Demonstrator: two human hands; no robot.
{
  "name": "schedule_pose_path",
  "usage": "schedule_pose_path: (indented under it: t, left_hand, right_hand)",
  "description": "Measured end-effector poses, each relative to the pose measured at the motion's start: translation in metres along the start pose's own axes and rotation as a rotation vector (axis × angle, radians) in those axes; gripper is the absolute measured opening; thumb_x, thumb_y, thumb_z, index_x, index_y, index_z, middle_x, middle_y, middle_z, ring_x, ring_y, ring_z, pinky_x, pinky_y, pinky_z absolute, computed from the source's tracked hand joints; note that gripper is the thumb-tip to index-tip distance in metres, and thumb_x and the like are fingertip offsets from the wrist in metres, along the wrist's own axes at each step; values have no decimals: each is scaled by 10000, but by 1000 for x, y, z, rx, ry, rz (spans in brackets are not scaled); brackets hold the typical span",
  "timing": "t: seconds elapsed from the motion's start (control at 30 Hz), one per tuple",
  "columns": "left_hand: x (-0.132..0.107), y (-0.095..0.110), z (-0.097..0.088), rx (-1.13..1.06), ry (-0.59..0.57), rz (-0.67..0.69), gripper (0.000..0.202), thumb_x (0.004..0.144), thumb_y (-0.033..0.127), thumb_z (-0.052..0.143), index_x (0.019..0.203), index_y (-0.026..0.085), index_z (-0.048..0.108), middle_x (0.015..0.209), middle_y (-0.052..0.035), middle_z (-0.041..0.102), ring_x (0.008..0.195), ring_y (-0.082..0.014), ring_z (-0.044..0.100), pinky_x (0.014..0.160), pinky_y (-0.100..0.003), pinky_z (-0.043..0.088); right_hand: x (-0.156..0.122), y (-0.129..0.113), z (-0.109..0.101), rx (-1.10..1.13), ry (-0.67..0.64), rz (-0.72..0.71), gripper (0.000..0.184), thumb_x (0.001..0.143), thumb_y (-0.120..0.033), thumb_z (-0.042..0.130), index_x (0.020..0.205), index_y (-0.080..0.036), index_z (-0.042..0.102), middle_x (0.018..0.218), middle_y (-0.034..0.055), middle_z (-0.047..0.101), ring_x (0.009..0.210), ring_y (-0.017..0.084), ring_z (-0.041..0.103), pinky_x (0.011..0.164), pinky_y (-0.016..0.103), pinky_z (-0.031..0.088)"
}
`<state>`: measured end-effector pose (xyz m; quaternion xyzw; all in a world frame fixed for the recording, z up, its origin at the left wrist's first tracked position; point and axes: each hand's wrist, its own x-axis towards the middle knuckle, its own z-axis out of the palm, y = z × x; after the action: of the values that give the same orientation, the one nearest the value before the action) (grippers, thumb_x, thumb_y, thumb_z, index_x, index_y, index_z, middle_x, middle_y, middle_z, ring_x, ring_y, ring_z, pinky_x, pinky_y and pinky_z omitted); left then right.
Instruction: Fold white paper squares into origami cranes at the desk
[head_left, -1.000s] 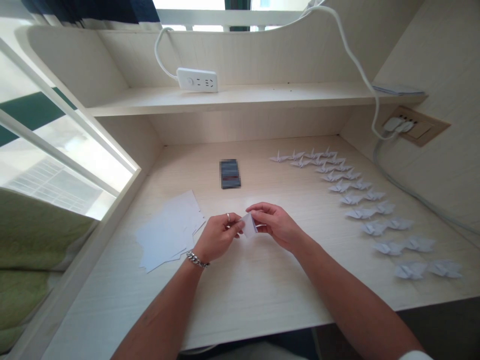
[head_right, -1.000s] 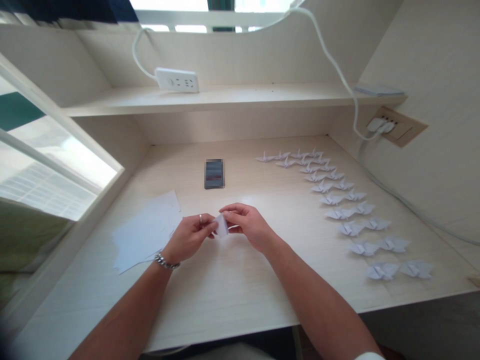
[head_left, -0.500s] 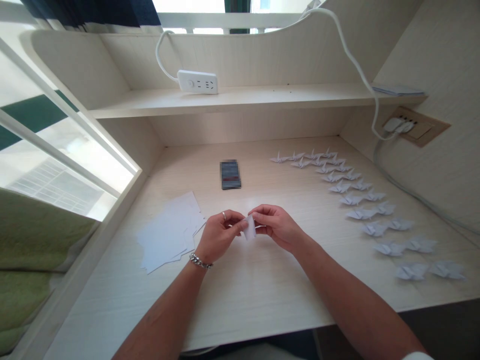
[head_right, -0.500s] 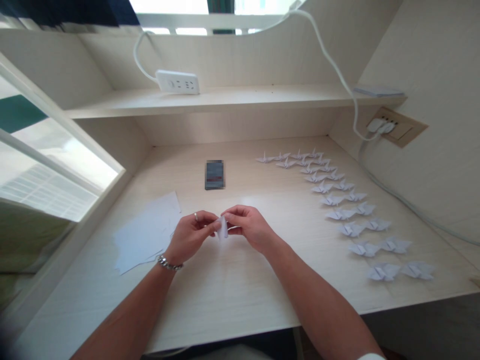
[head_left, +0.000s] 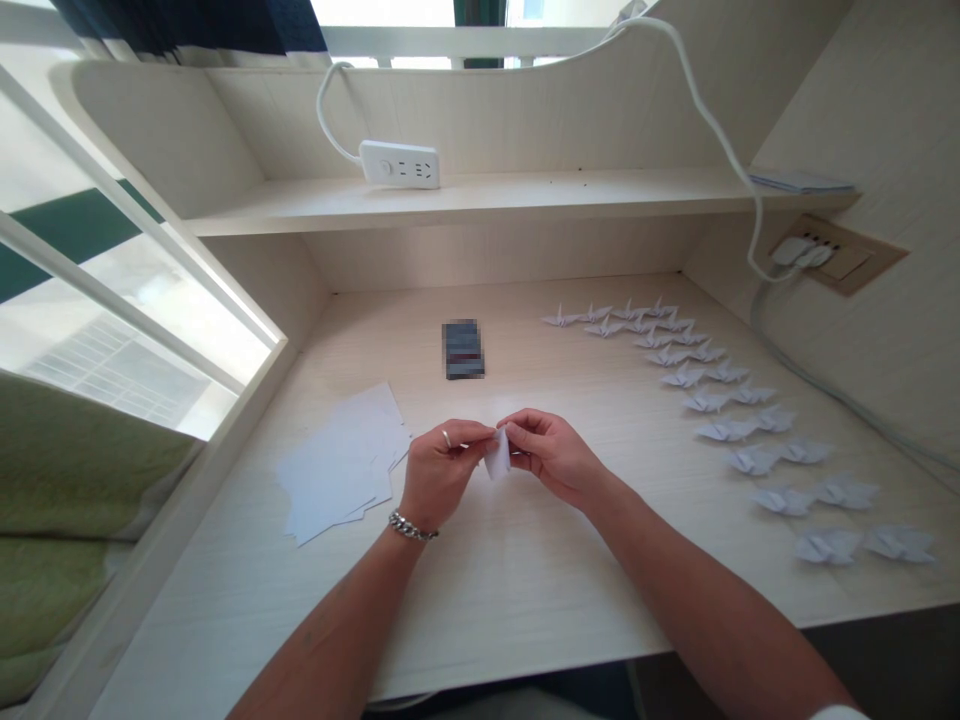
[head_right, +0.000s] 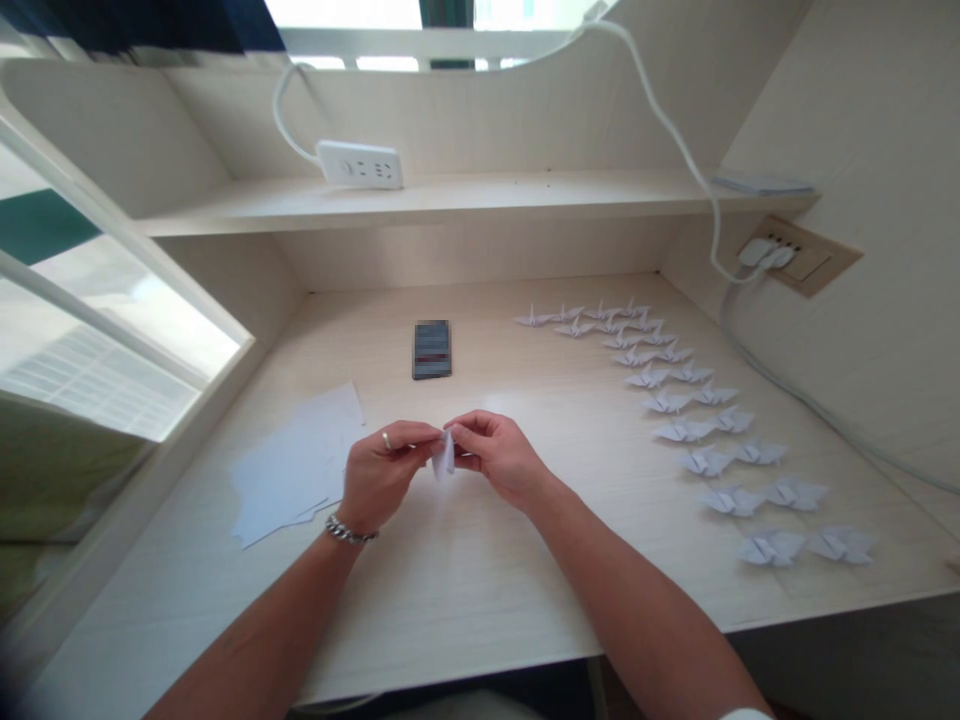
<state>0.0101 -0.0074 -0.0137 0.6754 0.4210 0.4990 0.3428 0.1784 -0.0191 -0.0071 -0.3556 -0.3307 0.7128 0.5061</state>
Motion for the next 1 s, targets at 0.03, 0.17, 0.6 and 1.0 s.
schedule_pose_path:
  t: [0.03,0.17,0.6,1.0]
  left_hand:
    - [0,1,0,2,4,-14,77,731,233,729,805,211,734,837,-32,721,730,-151,663,670,-268,560]
    - [0,4,1,8,-10,-84,73,735,243,721,788,193,718,814,-32,713,706,-147,657,638,-255,553]
    - [-1,3,0,-4,-63,-115,69,795,218,633,814,183,689,834,-38,704,734,-151,652,646,-259,553]
    - [-1,3,1,-41,-82,-115,143,787,292,658,864,171,666,854,-55,698,751,-167,656,684,-285,551]
  right_hand:
    - [0,0,1,-1,5,0,248,646,-357,808,769,-174,696,750,10,664,692,120,605,660,269,508]
    - [-1,0,2,-20,22,-3,266,623,-376,818,756,-179,698,747,13,664,710,131,609,672,281,517]
    - [-1,1,2,-27,12,-17,254,642,-367,806,765,-177,692,747,15,670,715,139,623,698,303,531]
    - [0,6,1,-156,10,-101,274,674,-399,771,818,-174,712,783,38,708,734,177,670,762,379,556]
